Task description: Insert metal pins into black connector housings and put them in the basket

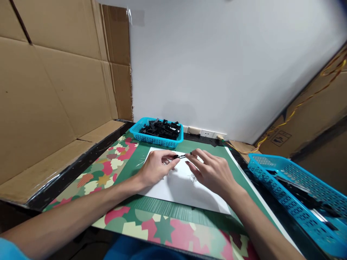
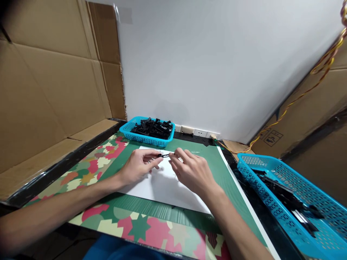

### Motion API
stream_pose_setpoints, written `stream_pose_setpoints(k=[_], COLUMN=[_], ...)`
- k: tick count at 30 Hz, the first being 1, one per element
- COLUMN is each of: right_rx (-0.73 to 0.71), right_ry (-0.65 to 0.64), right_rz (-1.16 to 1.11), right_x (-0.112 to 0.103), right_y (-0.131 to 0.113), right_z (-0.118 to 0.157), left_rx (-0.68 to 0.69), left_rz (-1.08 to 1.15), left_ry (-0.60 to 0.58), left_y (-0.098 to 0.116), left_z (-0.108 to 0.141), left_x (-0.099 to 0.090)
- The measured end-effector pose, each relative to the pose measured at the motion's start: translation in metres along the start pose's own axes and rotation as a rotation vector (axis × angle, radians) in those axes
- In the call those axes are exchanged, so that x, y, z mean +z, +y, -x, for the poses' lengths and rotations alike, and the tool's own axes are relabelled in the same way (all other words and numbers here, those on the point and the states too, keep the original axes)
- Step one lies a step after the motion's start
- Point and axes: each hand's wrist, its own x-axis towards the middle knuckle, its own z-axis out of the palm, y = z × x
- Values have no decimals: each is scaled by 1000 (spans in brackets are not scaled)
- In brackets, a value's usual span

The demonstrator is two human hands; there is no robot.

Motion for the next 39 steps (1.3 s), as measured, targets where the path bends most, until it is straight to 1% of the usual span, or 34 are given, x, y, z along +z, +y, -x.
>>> stream_pose_setpoints(k=[2, 4, 7, 9, 11, 13, 15, 18, 21, 24, 27, 34, 39], right_rx=[79, 191, 327, 366, 383, 398, 413, 423, 451, 480, 502, 555, 544], right_ry=[10, 25, -6, -93, -208, -297, -347, -379, -402, -460, -499, -520, -539], right_rz=[-158, -327, -572, -759, -920, -1023, -1085, -1127, -1124, -1111, -1104, -1124, -1079], right_x=[-2, -4, -10, -13, -15, -16, -15, -15, -15, -14, -9, 4, 9], right_y=[4, 9, 15, 18, 20, 21, 21, 20, 19, 18, 17, 13, 13], right_z=[-1, -3, -6, -8, -8, -8, -8, -9, -10, -10, -10, -8, -5], left_rx=[-22, -41, -72, -89, -95, -93, -94, -108, -114, -118, -152, -153, -145], left_rz=[29, 67, 141, 195, 244, 296, 338, 358, 342, 310, 293, 201, 156], left_ry=[-33, -78, -203, -320, -420, -483, -509, -513, -520, -539, -557, -548, -575], left_y=[-3, -4, -4, -3, -3, -4, -6, -7, -7, -6, -5, -7, -1], left_z=[-1, -2, -3, -3, -4, -5, -6, -7, -7, -5, -3, 0, 3], left_x=[0, 1, 1, 1, 0, 0, -1, -3, -5, -4, -3, 0, 0])
